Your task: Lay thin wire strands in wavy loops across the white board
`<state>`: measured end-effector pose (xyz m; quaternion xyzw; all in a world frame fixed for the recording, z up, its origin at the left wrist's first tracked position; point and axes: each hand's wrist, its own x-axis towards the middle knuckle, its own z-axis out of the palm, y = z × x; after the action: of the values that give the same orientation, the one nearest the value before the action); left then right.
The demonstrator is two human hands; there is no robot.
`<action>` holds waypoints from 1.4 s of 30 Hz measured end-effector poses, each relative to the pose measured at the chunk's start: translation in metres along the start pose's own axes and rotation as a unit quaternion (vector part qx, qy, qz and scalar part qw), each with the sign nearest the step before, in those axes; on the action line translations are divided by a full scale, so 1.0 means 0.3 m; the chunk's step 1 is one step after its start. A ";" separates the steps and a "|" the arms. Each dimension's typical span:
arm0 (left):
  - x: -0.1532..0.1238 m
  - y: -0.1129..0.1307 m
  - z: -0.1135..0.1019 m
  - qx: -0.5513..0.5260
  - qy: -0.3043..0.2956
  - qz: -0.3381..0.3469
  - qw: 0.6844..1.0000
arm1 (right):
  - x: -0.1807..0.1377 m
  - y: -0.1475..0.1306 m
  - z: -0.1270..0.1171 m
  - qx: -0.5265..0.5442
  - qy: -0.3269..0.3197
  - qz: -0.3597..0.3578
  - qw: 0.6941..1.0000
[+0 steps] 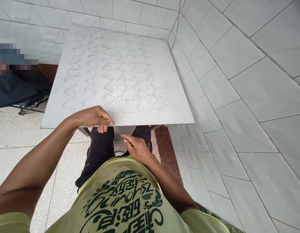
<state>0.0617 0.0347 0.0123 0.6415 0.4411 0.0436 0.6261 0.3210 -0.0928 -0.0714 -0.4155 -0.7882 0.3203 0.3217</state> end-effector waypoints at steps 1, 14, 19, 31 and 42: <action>0.002 -0.002 -0.001 -0.003 0.003 0.003 1.000 | -0.001 -0.001 0.003 0.001 0.005 0.021 1.000; 0.032 -0.006 -0.040 0.012 0.013 0.001 1.000 | -0.010 -0.019 -0.018 -0.008 -0.046 0.054 0.997; 0.030 -0.007 -0.036 0.017 0.014 -0.001 1.000 | -0.012 -0.011 -0.008 0.010 -0.004 0.035 0.999; 0.027 0.024 -0.037 -0.022 0.033 0.007 0.999 | 0.003 -0.031 -0.003 0.107 0.091 0.150 0.979; -0.002 0.047 0.076 -0.076 0.292 0.146 0.942 | 0.066 -0.022 -0.115 0.236 0.190 0.212 0.929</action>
<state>0.0825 0.0193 0.0198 0.6086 0.5013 0.3534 0.5034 0.3357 -0.0705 -0.0412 -0.5380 -0.5077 0.4729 0.4787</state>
